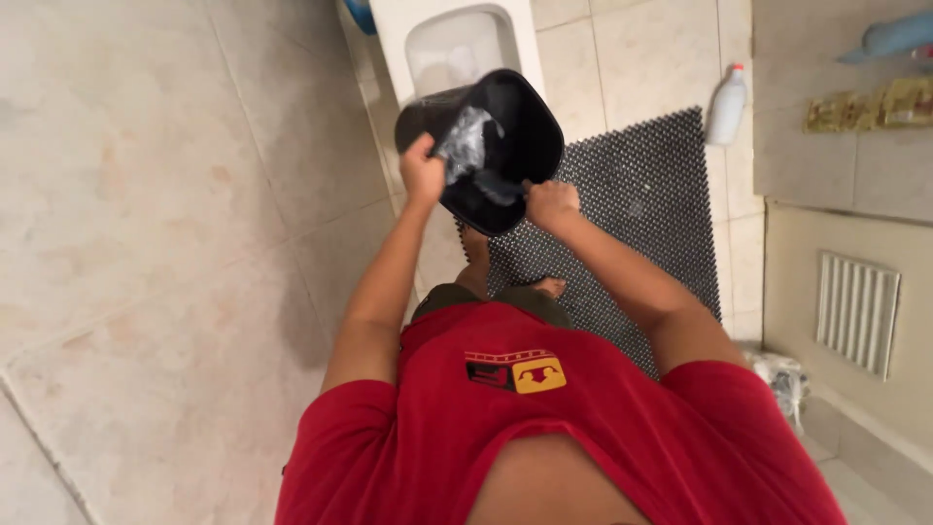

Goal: The recorder is scrubbing and rinsing a black plastic trash can in a bathroom.

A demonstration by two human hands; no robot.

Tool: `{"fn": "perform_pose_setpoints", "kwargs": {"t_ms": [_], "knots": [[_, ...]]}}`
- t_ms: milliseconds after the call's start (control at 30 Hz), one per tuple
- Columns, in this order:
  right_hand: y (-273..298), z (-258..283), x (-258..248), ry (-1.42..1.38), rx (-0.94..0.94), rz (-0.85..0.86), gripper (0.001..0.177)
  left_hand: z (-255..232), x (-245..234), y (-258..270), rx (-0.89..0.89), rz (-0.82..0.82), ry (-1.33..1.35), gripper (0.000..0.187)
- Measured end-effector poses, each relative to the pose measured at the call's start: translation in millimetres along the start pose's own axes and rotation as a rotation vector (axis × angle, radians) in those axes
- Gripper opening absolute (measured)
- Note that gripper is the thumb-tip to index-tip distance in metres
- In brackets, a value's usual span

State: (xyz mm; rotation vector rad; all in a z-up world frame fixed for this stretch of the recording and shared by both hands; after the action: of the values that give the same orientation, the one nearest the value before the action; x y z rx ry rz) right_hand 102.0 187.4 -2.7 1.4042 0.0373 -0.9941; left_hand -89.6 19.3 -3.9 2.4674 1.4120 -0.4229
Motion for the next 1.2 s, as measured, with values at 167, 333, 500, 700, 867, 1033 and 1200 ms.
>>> {"fn": "perform_pose_setpoints", "kwargs": {"t_ms": [167,333,500,700,867,1033,1200], "knots": [[-58.2,25.0,46.6,0.199,0.11,0.0,0.035,-24.3,-6.7,7.0,-0.078,-0.058,-0.075,0.012],[5.6,91.5,-3.5,-0.108,-0.026,0.085,0.043,-8.4,-5.6,20.8,-0.095,0.106,0.103,0.017],[-118.9,47.5,97.3,0.196,-0.033,0.014,0.035,-13.8,4.4,50.2,-0.153,0.116,0.098,0.019],[-196.1,10.0,86.0,0.54,-0.015,-0.152,0.036,-18.8,-36.0,66.1,-0.173,0.018,0.013,0.008],[-164.5,10.9,126.6,0.353,0.232,0.065,0.041,-1.3,-42.2,53.4,-0.169,-0.024,-0.069,0.009],[-172.4,24.4,199.0,0.127,0.313,0.388,0.034,18.6,-42.1,44.4,-0.06,-0.132,-0.14,0.015],[-91.9,56.0,83.6,0.034,0.024,0.09,0.04,49.9,-49.4,44.9,-0.283,-0.155,-0.088,0.006]]}}
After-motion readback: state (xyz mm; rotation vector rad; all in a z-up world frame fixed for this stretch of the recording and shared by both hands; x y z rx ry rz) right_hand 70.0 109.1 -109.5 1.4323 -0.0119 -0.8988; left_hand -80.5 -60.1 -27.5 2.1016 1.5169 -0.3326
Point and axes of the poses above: each hand's wrist, its own y-axis away from the middle knuckle, its own x-axis out of the palm, z = x × y, the point moved 9 cm from there along -y, towards the middle knuckle, and after that the axes turned 13 degrees about z, right-handed, at the moved point
